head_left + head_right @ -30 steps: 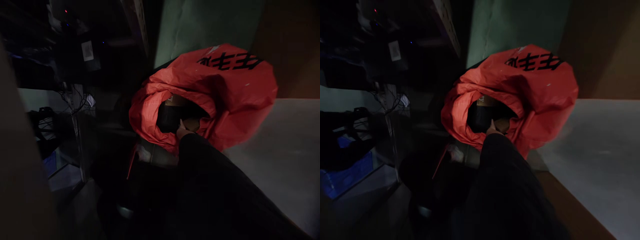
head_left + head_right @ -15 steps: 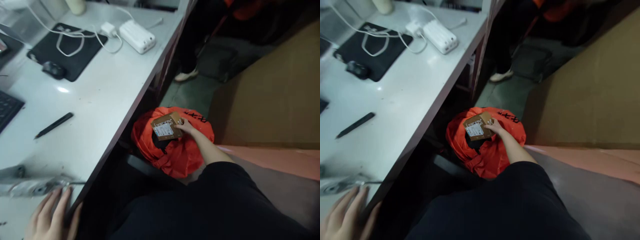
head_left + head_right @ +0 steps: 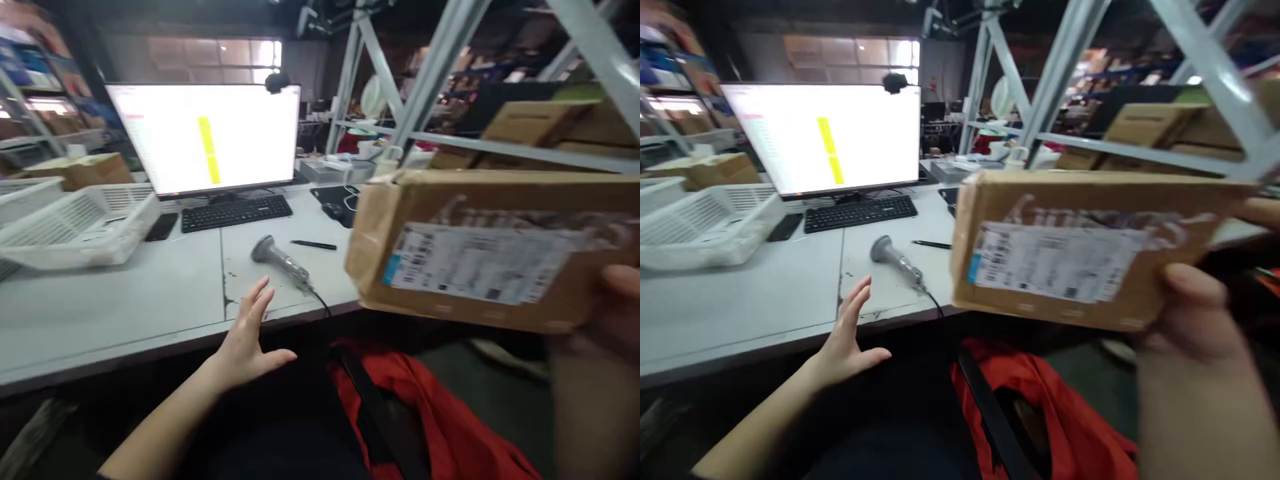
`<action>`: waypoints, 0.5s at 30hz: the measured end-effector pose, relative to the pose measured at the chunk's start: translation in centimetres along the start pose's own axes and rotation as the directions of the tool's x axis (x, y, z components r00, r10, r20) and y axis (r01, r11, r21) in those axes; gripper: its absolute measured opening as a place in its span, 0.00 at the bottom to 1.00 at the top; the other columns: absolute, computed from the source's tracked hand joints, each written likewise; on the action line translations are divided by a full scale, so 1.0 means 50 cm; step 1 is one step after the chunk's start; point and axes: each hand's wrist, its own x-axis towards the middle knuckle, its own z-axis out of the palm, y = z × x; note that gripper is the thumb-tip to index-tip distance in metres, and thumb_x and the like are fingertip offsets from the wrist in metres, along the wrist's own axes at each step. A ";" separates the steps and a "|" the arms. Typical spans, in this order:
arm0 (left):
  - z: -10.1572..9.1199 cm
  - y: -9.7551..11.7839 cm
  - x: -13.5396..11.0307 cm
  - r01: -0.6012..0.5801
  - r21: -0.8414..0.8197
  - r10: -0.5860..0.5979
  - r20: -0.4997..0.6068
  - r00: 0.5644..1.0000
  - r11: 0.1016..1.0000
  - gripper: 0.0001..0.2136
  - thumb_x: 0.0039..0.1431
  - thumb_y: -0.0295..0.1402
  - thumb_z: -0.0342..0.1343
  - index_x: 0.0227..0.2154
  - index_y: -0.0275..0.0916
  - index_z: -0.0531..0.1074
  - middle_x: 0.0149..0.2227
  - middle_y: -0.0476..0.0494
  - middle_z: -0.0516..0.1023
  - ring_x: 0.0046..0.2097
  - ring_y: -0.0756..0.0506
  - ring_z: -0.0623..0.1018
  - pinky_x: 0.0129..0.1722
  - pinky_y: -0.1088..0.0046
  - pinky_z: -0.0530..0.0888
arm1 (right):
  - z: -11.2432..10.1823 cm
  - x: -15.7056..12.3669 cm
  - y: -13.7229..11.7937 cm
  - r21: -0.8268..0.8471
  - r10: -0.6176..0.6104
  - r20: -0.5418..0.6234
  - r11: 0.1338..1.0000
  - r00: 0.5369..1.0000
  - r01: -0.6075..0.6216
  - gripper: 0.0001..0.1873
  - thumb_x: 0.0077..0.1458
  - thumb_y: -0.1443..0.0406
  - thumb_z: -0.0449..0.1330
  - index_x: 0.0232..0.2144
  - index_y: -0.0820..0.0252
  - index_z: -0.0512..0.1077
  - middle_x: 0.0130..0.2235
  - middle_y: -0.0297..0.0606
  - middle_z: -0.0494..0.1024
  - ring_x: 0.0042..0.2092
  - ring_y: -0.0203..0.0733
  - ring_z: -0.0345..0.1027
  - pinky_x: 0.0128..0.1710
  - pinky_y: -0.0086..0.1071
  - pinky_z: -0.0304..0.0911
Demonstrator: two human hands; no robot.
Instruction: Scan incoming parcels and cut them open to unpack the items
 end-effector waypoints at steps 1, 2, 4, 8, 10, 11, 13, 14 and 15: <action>-0.005 0.007 -0.002 0.026 -0.044 -0.029 -0.071 0.997 0.999 0.50 0.57 0.55 0.65 0.74 0.56 0.40 0.75 0.32 0.43 0.75 0.28 0.51 0.67 0.38 0.65 | 0.095 0.024 -0.016 0.127 -0.022 -0.055 0.991 0.998 0.029 0.27 0.47 0.37 0.63 0.47 0.35 0.78 0.45 0.36 0.85 0.57 0.58 0.74 0.50 0.50 0.76; -0.012 0.012 -0.003 0.050 -0.103 -0.064 -0.141 0.988 0.993 0.53 0.53 0.61 0.64 0.74 0.57 0.38 0.76 0.33 0.38 0.76 0.27 0.47 0.67 0.38 0.64 | 0.194 0.040 -0.028 0.255 0.001 -0.055 0.967 0.999 0.013 0.26 0.46 0.42 0.67 0.48 0.37 0.77 0.46 0.33 0.85 0.58 0.58 0.74 0.53 0.51 0.75; -0.037 0.011 -0.001 0.059 -0.234 -0.133 -0.316 0.939 0.970 0.57 0.48 0.68 0.61 0.73 0.57 0.36 0.76 0.34 0.35 0.76 0.28 0.48 0.68 0.41 0.64 | 0.383 0.048 -0.035 0.420 0.083 0.167 0.895 0.982 -0.147 0.32 0.40 0.44 0.71 0.47 0.46 0.77 0.46 0.36 0.85 0.58 0.62 0.74 0.55 0.54 0.75; -0.160 -0.024 0.000 0.026 -0.192 -0.163 -0.751 0.639 0.981 0.43 0.57 0.62 0.59 0.69 0.52 0.50 0.66 0.35 0.63 0.64 0.36 0.72 0.64 0.53 0.72 | 0.613 0.017 -0.010 0.371 -0.070 0.607 0.906 0.792 -0.204 0.38 0.52 0.43 0.65 0.61 0.50 0.69 0.58 0.41 0.78 0.62 0.58 0.70 0.59 0.53 0.71; -0.249 -0.037 -0.010 0.104 -0.080 -0.122 -0.856 0.502 0.991 0.32 0.60 0.53 0.61 0.63 0.48 0.60 0.57 0.39 0.72 0.56 0.39 0.77 0.58 0.56 0.76 | 0.639 0.027 0.010 0.201 -0.162 0.779 0.980 0.606 0.004 0.32 0.58 0.46 0.64 0.60 0.49 0.71 0.59 0.40 0.78 0.60 0.55 0.72 0.59 0.52 0.70; -0.293 -0.038 -0.016 0.142 -0.026 -0.091 -0.875 0.475 0.990 0.28 0.60 0.49 0.62 0.59 0.47 0.64 0.54 0.40 0.74 0.53 0.39 0.78 0.56 0.56 0.77 | 0.635 0.047 0.021 0.102 -0.164 0.823 0.985 0.543 0.143 0.27 0.60 0.47 0.63 0.57 0.49 0.74 0.57 0.40 0.79 0.58 0.54 0.74 0.59 0.51 0.70; -0.368 -0.032 -0.027 0.189 0.149 0.036 -0.866 0.498 0.971 0.21 0.58 0.44 0.63 0.52 0.44 0.71 0.49 0.41 0.75 0.53 0.38 0.78 0.57 0.52 0.76 | 0.611 0.117 0.042 -0.075 -0.172 0.785 0.927 0.595 0.367 0.22 0.64 0.48 0.58 0.51 0.50 0.79 0.51 0.40 0.82 0.53 0.54 0.76 0.58 0.52 0.69; -0.396 -0.030 -0.029 0.199 0.267 0.125 -0.837 0.533 0.943 0.17 0.56 0.42 0.64 0.48 0.44 0.73 0.48 0.42 0.76 0.54 0.36 0.77 0.59 0.50 0.73 | 0.596 0.163 0.055 -0.174 -0.198 0.697 0.885 0.690 0.431 0.22 0.66 0.48 0.54 0.51 0.50 0.80 0.51 0.40 0.83 0.54 0.54 0.76 0.59 0.52 0.68; -0.417 -0.030 -0.028 0.201 0.387 0.213 -0.792 0.572 0.900 0.15 0.54 0.40 0.65 0.44 0.44 0.74 0.46 0.43 0.76 0.55 0.35 0.75 0.62 0.48 0.71 | 0.584 0.212 0.070 -0.271 -0.237 0.571 0.850 0.786 0.453 0.24 0.68 0.50 0.50 0.54 0.52 0.78 0.53 0.41 0.82 0.56 0.53 0.75 0.61 0.51 0.67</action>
